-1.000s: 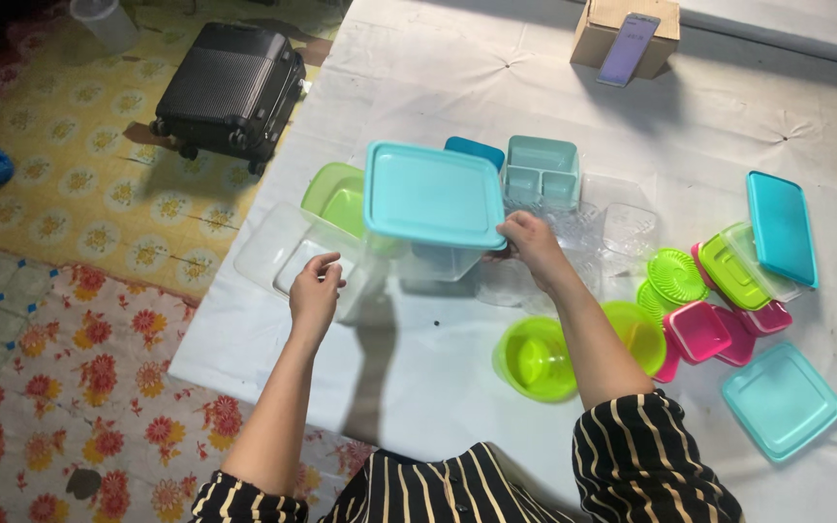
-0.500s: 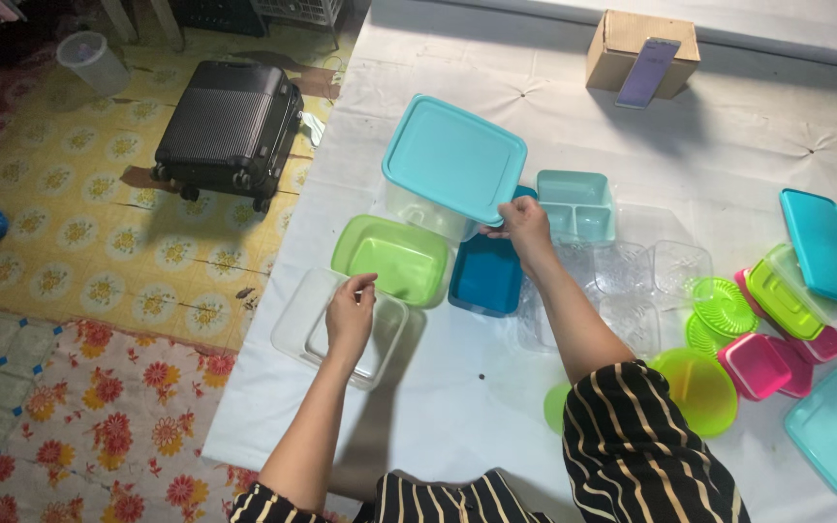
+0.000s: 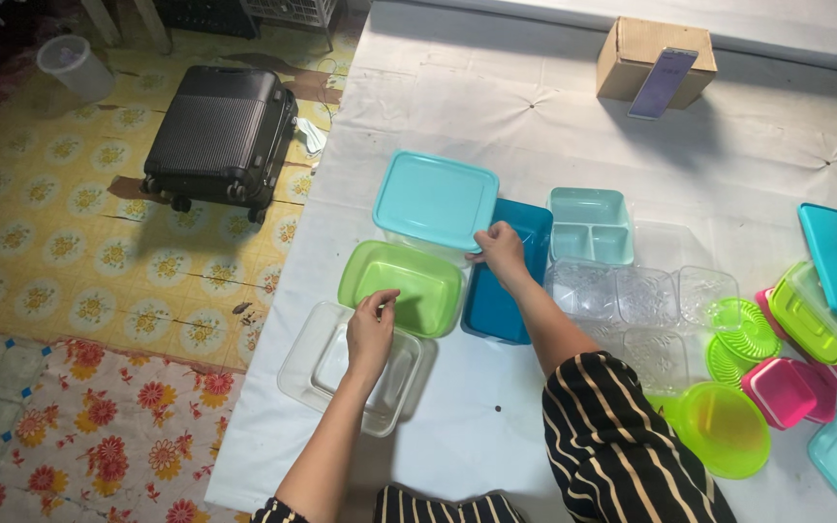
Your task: The person sits at a table covered with assorted plastic food-storage containers and lids. They pick up containers and lids one at a time, match each lid to a container, press the lids on, and stack the closed containers into a pile on the left side of the table.
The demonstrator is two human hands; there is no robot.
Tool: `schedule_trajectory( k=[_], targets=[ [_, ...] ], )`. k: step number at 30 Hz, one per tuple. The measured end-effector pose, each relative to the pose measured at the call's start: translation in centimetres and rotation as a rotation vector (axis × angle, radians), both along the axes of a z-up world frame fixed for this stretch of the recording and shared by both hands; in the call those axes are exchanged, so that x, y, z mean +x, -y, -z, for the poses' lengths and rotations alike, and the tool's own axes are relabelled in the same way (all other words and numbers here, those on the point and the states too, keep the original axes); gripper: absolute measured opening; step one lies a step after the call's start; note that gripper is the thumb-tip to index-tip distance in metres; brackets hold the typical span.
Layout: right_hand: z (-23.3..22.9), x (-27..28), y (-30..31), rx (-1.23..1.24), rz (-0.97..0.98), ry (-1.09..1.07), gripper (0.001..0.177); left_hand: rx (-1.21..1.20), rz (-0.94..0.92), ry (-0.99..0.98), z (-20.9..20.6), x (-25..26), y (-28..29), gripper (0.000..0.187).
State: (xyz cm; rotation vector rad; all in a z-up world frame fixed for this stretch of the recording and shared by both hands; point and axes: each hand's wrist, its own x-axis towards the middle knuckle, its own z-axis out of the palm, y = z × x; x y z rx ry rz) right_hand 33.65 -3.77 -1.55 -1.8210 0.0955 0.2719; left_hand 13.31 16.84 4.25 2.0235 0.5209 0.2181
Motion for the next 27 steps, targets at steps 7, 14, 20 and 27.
schedule_trajectory(
  k=[7, 14, 20, 27],
  targets=[
    [0.8, -0.2, 1.0, -0.04, 0.003, -0.075, 0.023, 0.001, 0.013, -0.023, 0.6, 0.9, -0.2, 0.024],
    [2.1, 1.2, 2.5, -0.068, 0.028, -0.043, 0.024, -0.024, 0.014, -0.038, 0.3, 0.7, -0.4, 0.024],
    [1.8, 1.3, 3.3, -0.21, 0.017, 0.057, 0.029, -0.021, 0.002, -0.076, 0.5, 0.3, -0.5, 0.025],
    [0.0, -2.6, 3.2, -0.574, 0.061, 0.427, 0.031, -0.021, 0.0, -0.074, 0.7, 0.3, -0.3, 0.025]
  ],
)
